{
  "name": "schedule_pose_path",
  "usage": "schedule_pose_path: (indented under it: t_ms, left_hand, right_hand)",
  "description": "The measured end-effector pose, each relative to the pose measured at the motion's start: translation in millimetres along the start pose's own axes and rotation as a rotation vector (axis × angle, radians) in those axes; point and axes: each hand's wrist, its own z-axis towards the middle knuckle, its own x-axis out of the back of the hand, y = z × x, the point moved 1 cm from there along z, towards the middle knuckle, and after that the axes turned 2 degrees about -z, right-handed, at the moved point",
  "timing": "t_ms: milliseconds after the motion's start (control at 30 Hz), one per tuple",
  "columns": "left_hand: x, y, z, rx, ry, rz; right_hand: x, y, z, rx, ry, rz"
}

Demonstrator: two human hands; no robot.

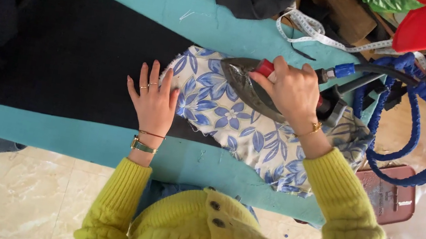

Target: Ironing and pressing fabric pieces on an ironing board using a steam iron

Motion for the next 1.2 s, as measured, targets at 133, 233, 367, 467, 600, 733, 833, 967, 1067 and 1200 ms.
schedule_pose_path:
  t_ms: [133,233,367,467,600,733,833,967,1067,1200]
  left_hand:
    - [2,-1,-17,0.005,-0.008,-0.017]
    - [1,-9,-20,0.039,0.019,-0.020]
    - [-1,-11,-16,0.025,0.025,-0.009]
    - [2,-3,-11,-0.003,0.022,-0.031]
    - [1,24,-12,-0.131,0.014,-0.154]
    - [0,40,-17,-0.139,-0.011,-0.214]
    - [0,37,-17,-0.160,-0.021,-0.191]
    - [-1,35,-15,-0.171,-0.037,-0.152]
    - [1,40,-12,-0.160,-0.053,-0.151]
    - [-2,44,-14,-0.136,-0.063,-0.148]
  right_hand:
    - [21,-9,-9,0.051,-0.066,0.106]
    - [27,-23,-39,0.041,-0.107,0.162]
    - [47,-43,-91,0.006,-0.154,0.134]
    - [69,-42,-116,0.022,-0.144,0.129]
    - [76,-29,-153,0.038,-0.162,0.123]
    - [82,-16,-179,-0.018,-0.171,0.136]
    - [87,2,-193,-0.062,-0.177,0.076]
    - [88,31,-190,-0.218,-0.210,-0.053]
    - [73,56,-183,-0.279,-0.210,-0.066]
    - [67,75,-142,-0.297,-0.198,-0.116]
